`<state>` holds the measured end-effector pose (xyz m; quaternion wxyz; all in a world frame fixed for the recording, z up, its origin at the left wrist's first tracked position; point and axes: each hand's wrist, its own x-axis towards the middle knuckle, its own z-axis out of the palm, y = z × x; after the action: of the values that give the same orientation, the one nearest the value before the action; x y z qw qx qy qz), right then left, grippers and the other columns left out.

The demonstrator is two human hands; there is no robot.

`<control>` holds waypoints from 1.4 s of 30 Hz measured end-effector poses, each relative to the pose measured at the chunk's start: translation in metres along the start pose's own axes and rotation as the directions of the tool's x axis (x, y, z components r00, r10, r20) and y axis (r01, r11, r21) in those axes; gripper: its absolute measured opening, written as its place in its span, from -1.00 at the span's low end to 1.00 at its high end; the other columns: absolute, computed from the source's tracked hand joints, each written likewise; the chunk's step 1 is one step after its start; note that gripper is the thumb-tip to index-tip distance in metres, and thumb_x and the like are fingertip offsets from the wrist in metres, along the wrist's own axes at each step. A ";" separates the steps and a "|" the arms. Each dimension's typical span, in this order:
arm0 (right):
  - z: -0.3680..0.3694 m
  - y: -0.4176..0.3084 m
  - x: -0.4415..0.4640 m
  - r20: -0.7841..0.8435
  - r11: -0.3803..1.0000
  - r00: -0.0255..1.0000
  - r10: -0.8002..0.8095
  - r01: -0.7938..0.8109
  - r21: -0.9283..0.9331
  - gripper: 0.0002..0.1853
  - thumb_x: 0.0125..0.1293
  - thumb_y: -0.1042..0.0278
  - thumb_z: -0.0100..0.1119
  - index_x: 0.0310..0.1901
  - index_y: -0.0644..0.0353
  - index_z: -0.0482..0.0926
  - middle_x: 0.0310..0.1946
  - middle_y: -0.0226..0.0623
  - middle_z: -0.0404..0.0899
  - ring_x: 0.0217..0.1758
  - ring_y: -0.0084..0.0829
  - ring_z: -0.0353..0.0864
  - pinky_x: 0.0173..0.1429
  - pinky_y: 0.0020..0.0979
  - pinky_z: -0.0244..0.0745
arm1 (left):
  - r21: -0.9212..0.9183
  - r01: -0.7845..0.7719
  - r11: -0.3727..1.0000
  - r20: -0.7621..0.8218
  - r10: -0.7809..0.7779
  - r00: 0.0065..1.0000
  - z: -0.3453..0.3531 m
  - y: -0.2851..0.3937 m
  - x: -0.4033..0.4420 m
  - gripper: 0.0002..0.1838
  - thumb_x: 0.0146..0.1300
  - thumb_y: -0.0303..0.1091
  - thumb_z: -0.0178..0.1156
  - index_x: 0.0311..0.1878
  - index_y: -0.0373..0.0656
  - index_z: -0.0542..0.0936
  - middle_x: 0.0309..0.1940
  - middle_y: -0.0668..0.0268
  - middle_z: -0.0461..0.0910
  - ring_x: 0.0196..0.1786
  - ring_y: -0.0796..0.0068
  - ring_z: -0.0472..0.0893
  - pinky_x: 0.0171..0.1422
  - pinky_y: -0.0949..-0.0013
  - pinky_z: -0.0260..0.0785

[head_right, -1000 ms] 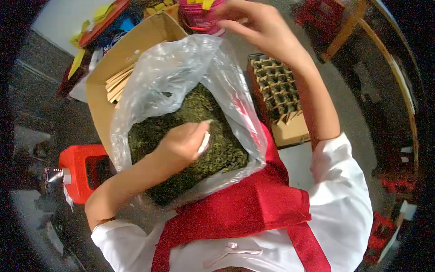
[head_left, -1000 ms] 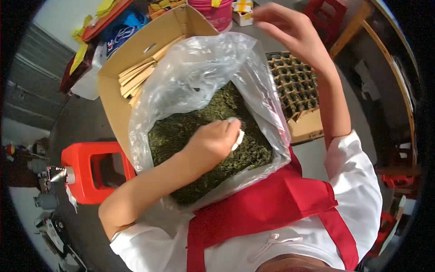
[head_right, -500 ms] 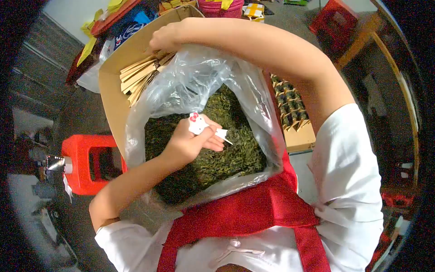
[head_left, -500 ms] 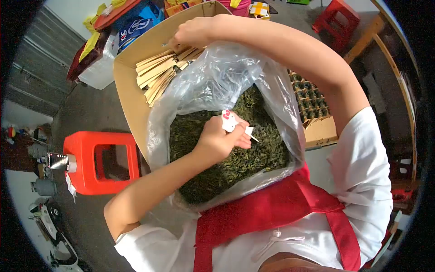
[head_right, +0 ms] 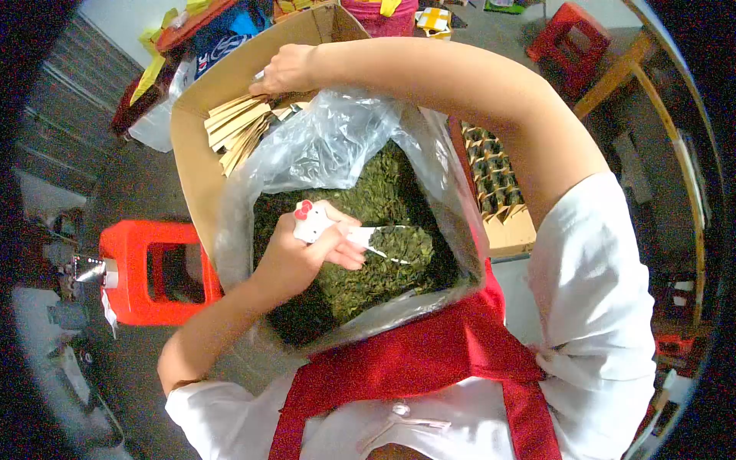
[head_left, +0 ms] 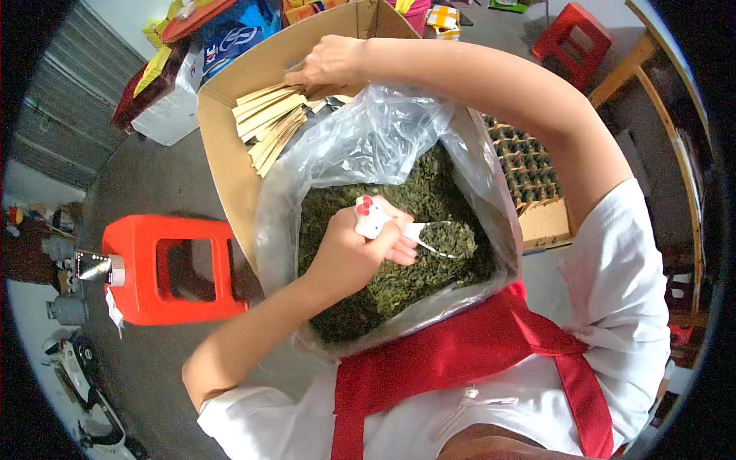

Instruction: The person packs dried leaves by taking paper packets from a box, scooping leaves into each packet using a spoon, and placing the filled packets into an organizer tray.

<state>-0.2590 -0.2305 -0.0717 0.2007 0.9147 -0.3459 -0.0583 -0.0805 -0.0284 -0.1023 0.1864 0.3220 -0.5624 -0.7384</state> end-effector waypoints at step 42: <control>-0.067 -0.154 -0.191 0.017 0.724 0.999 -0.052 0.026 0.689 -0.66 0.22 0.41 0.06 0.05 0.19 0.42 -0.17 -0.01 0.50 -0.21 -0.01 0.66 -0.18 -0.13 0.62 | 0.183 -0.183 0.966 -0.442 0.247 0.862 -0.037 0.022 -0.084 -0.74 0.40 -0.36 0.08 -0.09 -0.43 0.54 -0.36 0.03 0.65 -0.38 0.30 0.69 -0.27 0.33 0.61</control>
<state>-0.2931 0.0217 -0.0788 -0.1603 0.9297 -0.3271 0.0538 0.0038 -0.0080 -0.0652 0.3736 0.4352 -0.5830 -0.5754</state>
